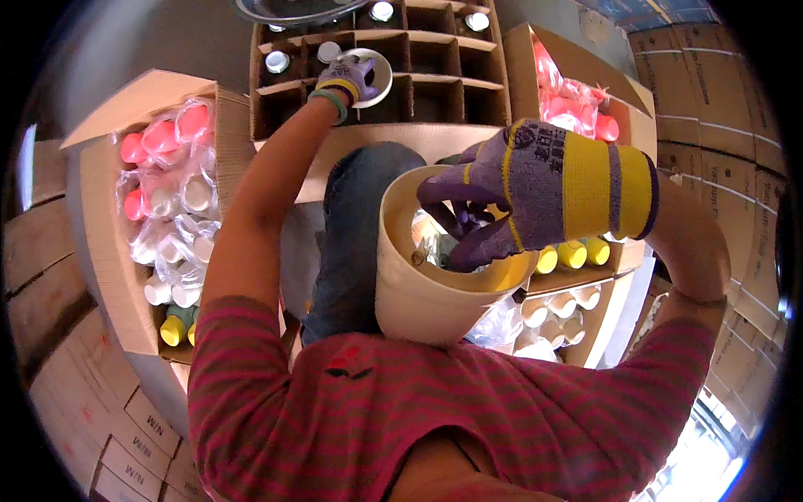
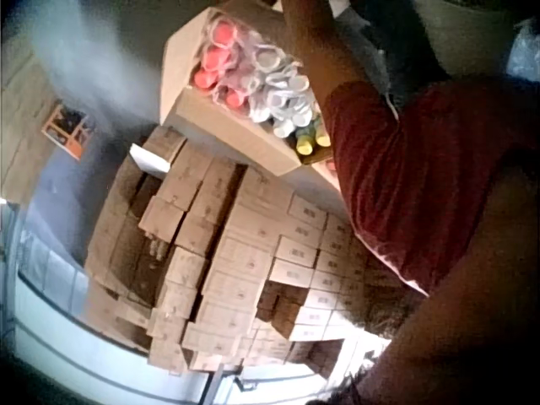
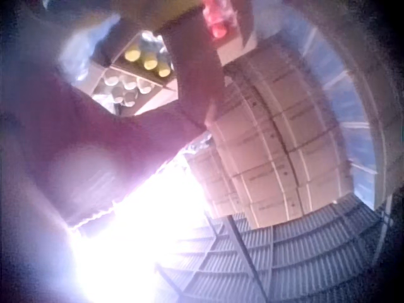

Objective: The person assembles plastic containers by inserting lids and internal components into beige and pink buckets. They handle multiple containers one at a time, placing lids and parts inside, then setting the assembled units into cardboard boxes.

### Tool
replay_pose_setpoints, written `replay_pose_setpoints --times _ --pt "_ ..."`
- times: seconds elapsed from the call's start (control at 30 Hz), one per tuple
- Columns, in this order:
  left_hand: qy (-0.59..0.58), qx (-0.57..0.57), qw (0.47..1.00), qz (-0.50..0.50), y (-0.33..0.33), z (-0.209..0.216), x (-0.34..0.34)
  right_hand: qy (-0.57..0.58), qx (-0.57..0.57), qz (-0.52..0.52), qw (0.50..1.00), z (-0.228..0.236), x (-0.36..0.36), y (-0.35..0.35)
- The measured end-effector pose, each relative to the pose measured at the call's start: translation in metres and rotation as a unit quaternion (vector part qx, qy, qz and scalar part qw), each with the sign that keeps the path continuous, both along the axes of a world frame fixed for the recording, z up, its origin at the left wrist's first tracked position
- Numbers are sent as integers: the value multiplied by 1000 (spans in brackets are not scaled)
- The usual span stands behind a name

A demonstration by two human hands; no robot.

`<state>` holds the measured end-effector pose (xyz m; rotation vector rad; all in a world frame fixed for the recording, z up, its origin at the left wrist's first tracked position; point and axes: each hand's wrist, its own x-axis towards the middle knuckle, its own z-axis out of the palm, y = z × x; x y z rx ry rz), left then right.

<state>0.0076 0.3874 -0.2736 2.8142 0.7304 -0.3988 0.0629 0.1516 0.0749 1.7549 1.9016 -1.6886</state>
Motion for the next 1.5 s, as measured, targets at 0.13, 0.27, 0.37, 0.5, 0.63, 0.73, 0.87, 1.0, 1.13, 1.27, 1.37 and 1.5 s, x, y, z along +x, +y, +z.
replay_pose_setpoints --times 0.13,0.27,0.37,0.5,0.63,0.73,0.87,1.0,1.13,1.27,1.37,1.5 --pt "3 -15 1000 -5 -2 -5 22 31 99 59 993 -9 6 -12" --pt "-67 31 997 -17 -1 -21 17 32 105 83 990 -9 7 -16" --pt "-75 27 997 -21 4 -4 10 70 59 74 993 -11 15 -11" --pt "-202 -72 975 60 4 33 -5 167 182 95 964 -46 32 -20" --pt "-337 -102 936 -20 7 64 -22 179 180 11 967 -41 20 -35" --pt "-426 -177 887 32 -11 80 -34 127 121 -11 984 -30 6 -36" --pt "-470 -415 778 42 -22 129 -47 -17 72 32 997 -16 -3 -38" --pt "-502 -523 686 57 -32 158 -63 -51 70 65 994 -28 -13 -37" --pt "-487 -514 702 77 -57 220 -82 -95 99 56 989 -21 -26 -37" --pt "-500 -539 672 88 -64 235 -88 -115 89 42 988 -11 -36 -33" --pt "-514 -539 662 90 -56 231 -94 -112 82 31 990 -4 -42 -29" --pt "-515 -540 659 93 -67 254 -98 -158 71 35 984 -2 -49 -29"
